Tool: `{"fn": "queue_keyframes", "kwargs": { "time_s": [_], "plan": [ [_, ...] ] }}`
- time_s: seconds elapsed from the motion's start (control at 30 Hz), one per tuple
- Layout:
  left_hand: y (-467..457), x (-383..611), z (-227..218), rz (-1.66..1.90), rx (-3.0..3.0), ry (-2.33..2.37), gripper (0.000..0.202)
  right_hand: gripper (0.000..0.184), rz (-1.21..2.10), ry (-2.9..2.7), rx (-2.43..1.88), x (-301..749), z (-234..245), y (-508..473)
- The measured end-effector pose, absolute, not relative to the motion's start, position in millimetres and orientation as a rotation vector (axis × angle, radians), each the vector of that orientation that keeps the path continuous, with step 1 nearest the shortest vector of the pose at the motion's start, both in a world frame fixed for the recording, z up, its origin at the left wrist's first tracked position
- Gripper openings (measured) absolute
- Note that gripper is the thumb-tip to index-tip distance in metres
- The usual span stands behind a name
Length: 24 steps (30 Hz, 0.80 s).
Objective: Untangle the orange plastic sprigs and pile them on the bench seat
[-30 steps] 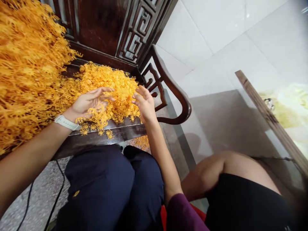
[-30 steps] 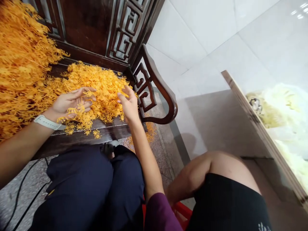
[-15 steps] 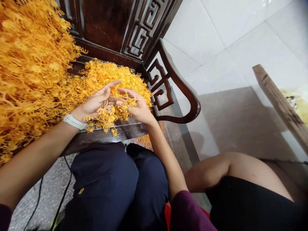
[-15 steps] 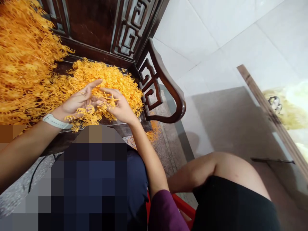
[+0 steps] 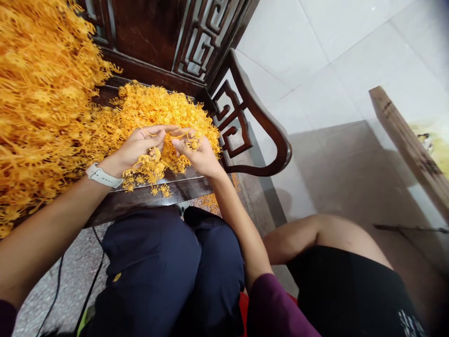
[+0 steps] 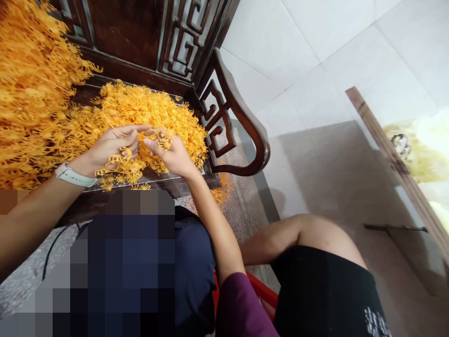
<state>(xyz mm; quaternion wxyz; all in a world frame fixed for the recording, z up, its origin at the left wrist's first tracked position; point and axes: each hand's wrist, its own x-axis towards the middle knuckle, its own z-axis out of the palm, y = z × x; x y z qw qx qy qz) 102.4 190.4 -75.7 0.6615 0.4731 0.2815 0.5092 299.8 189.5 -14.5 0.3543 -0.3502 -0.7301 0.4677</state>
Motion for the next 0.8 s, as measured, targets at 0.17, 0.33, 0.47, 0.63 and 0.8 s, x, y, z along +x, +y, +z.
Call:
{"fn": "queue_keyframes", "kwargs": {
  "time_s": [0.17,0.33,0.47,0.63,0.8],
  "plan": [
    [186,105,-66,1.226,1.094,0.815,0.038,0.044,1.379,-1.548,-0.913,299,-18,190],
    [181,111,-65,1.195,1.234,0.839,0.039,0.048,1.473,-1.467,-0.908,303,-19,192],
    [182,112,-71,1.271,1.048,0.847,0.035,0.049,1.517,-1.495,-0.904,304,-18,192],
    [183,112,-73,1.340,0.949,0.815,0.028,0.052,1.502,-1.600,-0.938,302,-19,192],
    [180,115,-75,1.278,0.852,0.591,0.035,0.051,1.602,-1.571,-0.848,292,-20,188]
  ]
}}
